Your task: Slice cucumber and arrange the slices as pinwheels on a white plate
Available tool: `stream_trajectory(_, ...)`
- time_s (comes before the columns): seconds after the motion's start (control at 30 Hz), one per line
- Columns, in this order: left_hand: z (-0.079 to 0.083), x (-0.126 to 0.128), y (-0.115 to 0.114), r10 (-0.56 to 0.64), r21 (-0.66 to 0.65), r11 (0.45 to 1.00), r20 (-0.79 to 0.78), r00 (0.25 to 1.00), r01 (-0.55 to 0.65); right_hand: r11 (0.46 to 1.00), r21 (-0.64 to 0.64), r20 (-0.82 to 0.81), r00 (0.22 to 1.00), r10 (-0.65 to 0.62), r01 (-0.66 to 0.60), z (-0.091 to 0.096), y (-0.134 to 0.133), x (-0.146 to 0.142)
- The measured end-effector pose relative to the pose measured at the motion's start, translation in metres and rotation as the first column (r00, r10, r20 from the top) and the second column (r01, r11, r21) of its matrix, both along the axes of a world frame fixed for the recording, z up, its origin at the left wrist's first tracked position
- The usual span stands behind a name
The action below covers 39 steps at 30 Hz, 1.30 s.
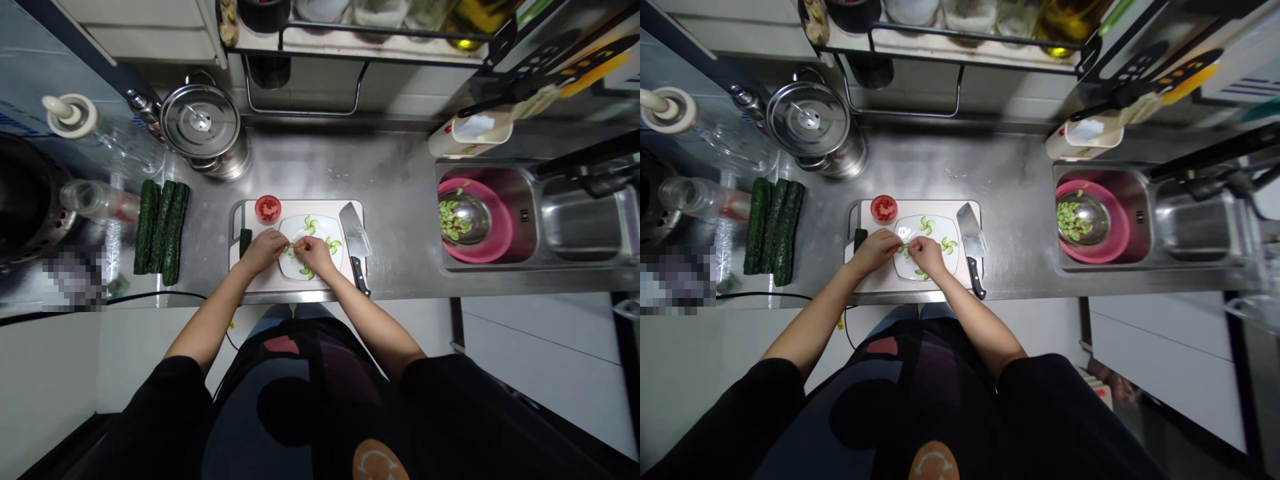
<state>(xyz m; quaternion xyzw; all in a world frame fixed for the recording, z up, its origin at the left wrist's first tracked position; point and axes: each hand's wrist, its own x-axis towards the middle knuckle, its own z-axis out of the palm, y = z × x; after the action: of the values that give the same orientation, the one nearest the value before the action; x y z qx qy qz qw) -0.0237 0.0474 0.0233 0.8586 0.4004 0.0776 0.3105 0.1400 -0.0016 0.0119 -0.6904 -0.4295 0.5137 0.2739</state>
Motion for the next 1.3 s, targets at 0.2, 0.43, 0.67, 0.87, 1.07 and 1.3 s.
stream_trajectory(0.2,-0.013,-0.003,0.007,-0.118,0.086,0.989,-0.019,0.993,0.119,0.994,-0.046,0.244,0.964,0.109,-0.101,0.008,0.005,-0.009)
stream_trajectory(0.43,-0.020,-0.007,0.009,-0.133,0.076,0.989,0.022,0.991,0.131,0.964,-0.098,0.404,0.875,0.265,-0.247,0.007,0.007,-0.015)
stream_trajectory(0.67,-0.031,-0.011,0.009,-0.177,0.206,0.965,0.053,0.983,0.162,0.948,-0.064,0.453,0.837,0.306,-0.313,-0.001,0.005,-0.015)
stream_trajectory(0.87,-0.031,-0.014,0.007,-0.172,0.239,0.957,0.006,0.985,0.165,0.936,-0.034,0.507,0.802,0.318,-0.350,-0.004,0.003,-0.017)
stream_trajectory(1.07,-0.023,-0.019,0.004,-0.173,0.241,0.955,-0.024,0.985,0.173,0.904,0.022,0.593,0.734,0.332,-0.427,-0.003,-0.007,-0.011)
stream_trajectory(1.3,-0.023,-0.020,0.009,-0.165,0.202,0.965,-0.023,0.986,0.166,0.740,0.177,0.658,0.637,0.402,-0.649,-0.002,-0.036,-0.007)
